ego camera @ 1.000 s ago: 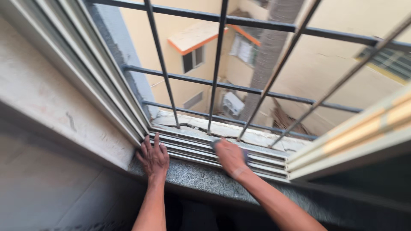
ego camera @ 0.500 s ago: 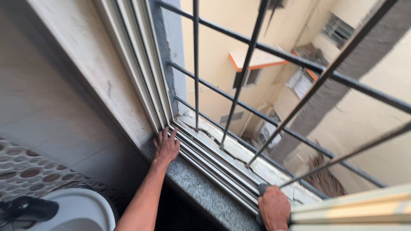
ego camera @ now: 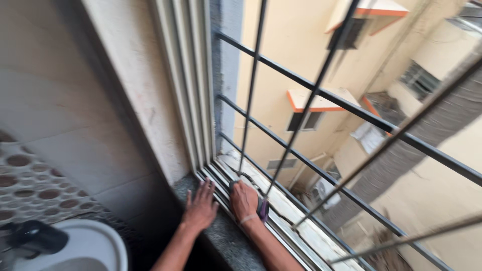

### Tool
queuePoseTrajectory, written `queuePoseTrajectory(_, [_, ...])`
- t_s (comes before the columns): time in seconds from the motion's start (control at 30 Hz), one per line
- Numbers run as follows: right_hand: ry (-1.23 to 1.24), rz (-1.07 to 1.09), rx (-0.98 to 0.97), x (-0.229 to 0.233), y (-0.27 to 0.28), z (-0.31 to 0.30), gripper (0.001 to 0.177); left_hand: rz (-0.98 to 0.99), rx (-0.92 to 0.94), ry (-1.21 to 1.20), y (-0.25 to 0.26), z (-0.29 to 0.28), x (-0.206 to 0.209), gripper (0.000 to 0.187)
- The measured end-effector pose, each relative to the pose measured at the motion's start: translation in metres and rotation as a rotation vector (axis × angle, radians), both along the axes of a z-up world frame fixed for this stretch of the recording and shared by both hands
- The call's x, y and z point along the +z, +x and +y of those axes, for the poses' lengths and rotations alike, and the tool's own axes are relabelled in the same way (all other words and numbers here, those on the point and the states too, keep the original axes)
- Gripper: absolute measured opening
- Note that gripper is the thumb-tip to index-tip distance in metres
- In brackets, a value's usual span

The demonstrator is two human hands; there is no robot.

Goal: The person wipes the window frame and sill with a dark cloth. They clean the bottom track, side jambs, and top header of the window frame in a bathroom area with a wash basin nearby.

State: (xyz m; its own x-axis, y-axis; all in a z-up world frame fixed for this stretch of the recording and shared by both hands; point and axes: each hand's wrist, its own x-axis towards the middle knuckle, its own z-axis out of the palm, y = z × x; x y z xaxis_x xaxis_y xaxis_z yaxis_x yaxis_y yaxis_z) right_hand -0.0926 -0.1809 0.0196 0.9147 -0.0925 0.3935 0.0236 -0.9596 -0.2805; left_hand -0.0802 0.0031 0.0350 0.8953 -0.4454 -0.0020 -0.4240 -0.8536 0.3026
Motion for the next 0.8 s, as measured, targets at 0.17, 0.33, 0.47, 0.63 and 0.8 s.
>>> queuePoseTrajectory(0.17, [-0.109, 0.072, 0.126, 0.010, 0.107, 0.031, 0.023, 0.093, 0.091, 0.076, -0.007, -0.007, 0.013, 0.067])
queuePoseTrajectory(0.33, [-0.345, 0.124, 0.222, 0.004, 0.137, 0.040, 0.025, 0.097, 0.130, 0.106, -0.008, -0.014, 0.013, 0.070])
queuePoseTrajectory(0.47, [-0.320, 0.096, 0.186, 0.004, 0.130, 0.040, 0.028, 0.102, 0.114, 0.136, -0.009, -0.008, 0.013, 0.070])
queuePoseTrajectory(0.63, [-0.326, 0.138, 0.129, 0.013, 0.067, 0.028, 0.018, 0.177, 0.153, 0.140, -0.007, -0.011, 0.026, 0.071])
queuePoseTrajectory(0.8, [-0.329, 0.199, 0.050, 0.024, -0.052, -0.019, 0.017, 0.231, 0.148, 0.158, -0.011, -0.011, 0.035, 0.075])
